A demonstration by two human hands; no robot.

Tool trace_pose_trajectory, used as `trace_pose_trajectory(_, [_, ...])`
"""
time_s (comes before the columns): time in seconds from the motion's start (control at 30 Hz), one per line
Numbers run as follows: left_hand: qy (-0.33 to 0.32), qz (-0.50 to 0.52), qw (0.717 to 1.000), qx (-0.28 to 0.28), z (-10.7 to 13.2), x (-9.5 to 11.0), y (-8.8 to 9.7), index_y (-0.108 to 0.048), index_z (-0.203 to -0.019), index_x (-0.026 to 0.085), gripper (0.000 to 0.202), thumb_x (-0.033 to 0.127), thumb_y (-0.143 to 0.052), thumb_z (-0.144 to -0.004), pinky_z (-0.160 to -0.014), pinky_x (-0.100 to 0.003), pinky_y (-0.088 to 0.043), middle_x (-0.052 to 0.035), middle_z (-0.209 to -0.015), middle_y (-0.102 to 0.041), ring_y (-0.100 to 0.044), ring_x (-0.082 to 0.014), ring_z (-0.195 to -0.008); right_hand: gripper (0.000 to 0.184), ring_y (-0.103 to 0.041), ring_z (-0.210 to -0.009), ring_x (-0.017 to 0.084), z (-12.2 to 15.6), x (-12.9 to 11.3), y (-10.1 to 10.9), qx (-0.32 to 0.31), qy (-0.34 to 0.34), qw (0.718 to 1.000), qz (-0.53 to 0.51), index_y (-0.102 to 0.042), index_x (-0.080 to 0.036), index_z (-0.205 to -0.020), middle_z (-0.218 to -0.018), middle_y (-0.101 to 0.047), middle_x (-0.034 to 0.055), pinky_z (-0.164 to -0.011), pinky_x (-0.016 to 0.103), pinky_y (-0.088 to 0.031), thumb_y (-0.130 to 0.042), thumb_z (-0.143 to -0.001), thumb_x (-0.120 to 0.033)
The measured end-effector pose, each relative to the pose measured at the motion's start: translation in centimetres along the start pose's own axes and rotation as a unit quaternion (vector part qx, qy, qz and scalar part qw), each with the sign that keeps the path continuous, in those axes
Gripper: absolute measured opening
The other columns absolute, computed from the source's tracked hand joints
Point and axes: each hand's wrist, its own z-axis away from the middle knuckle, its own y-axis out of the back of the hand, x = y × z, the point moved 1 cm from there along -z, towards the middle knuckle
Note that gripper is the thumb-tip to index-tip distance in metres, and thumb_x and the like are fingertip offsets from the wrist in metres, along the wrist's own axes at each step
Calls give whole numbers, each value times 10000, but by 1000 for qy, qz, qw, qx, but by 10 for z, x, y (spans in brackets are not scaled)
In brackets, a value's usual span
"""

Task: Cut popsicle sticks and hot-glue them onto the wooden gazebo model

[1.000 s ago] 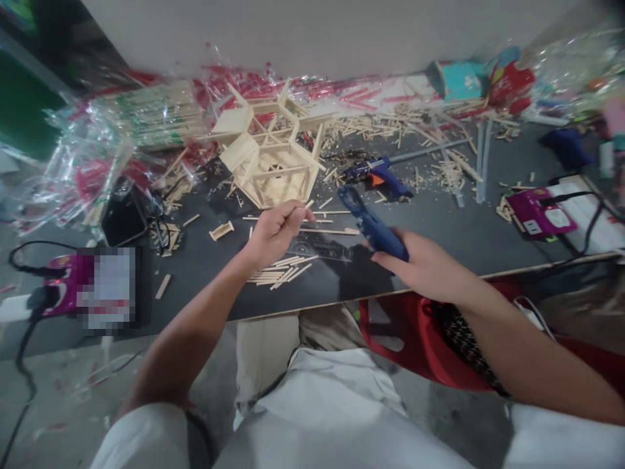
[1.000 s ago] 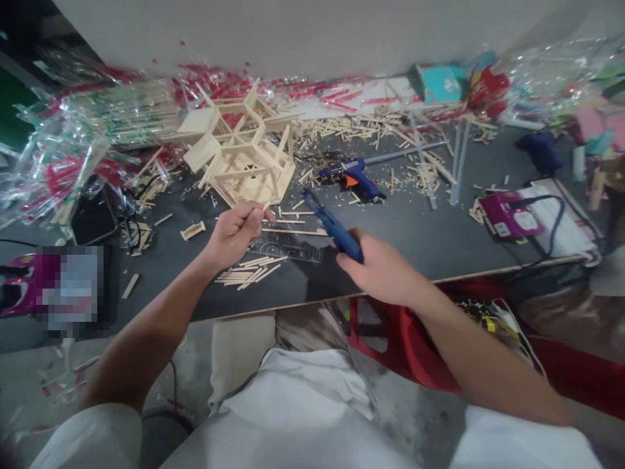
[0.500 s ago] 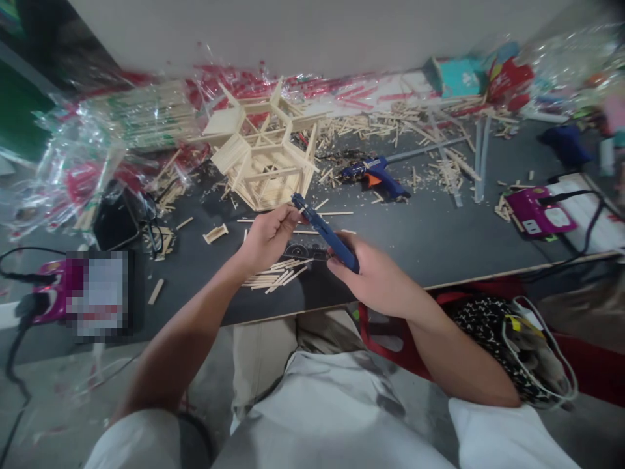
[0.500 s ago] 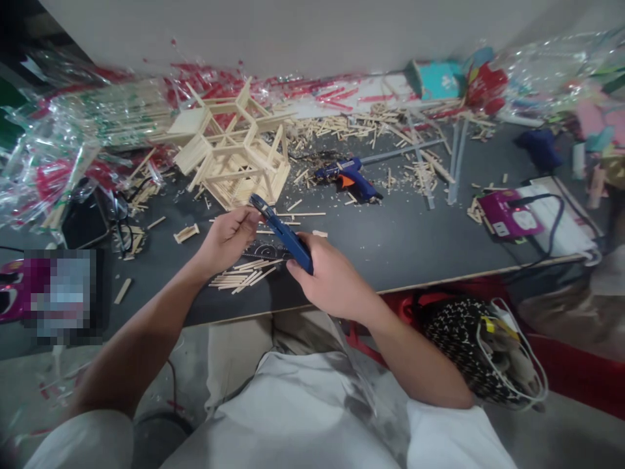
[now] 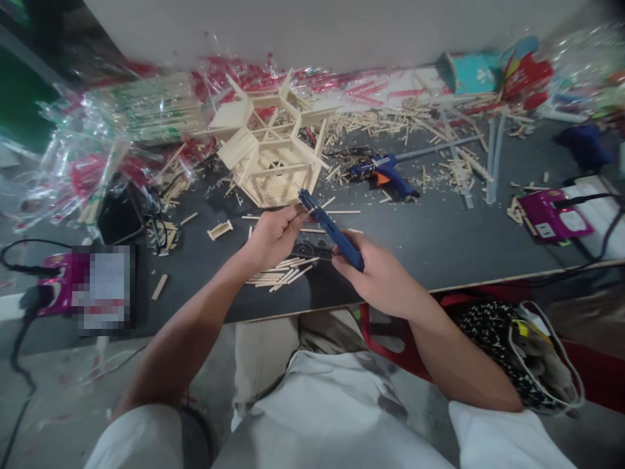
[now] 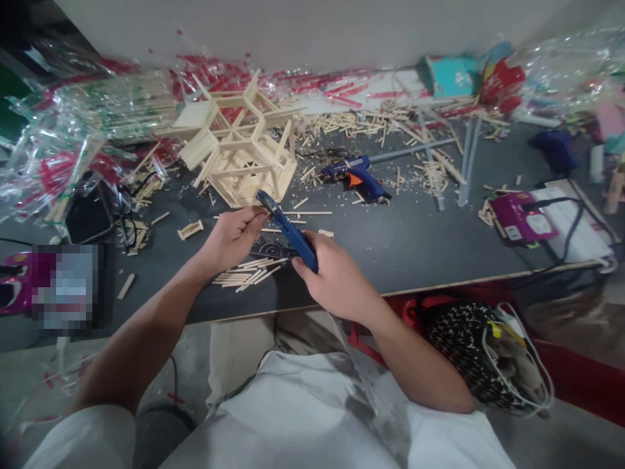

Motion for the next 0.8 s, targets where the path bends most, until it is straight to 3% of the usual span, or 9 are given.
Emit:
trace_pose_trajectory(0.5, [-6,-35,999,0,0,0,-1,-664,-945,160,276,285,-435,-1033,-553,-249,-353,27,-607,-523,-424,-109,-520,255,-703,-982,284,-1,-1,-1,4,-5,1000,-9,-594,-236,-1168,-1034,-726,90,-870,423,-545,-537,-959,-371])
trace_pose_trajectory(0.8, [-2,-64,998,-8,3,4,0,-637,-924,164,284,276,-405,-1043,-565,-255,-368,16,-642,-546,-483,-121,-546,281,-683,-891,259,-2,-5,6,-12,1,1000,-29,-632,-209,-1087,-969,-726,83,-807,365,-521,-523,-969,-440])
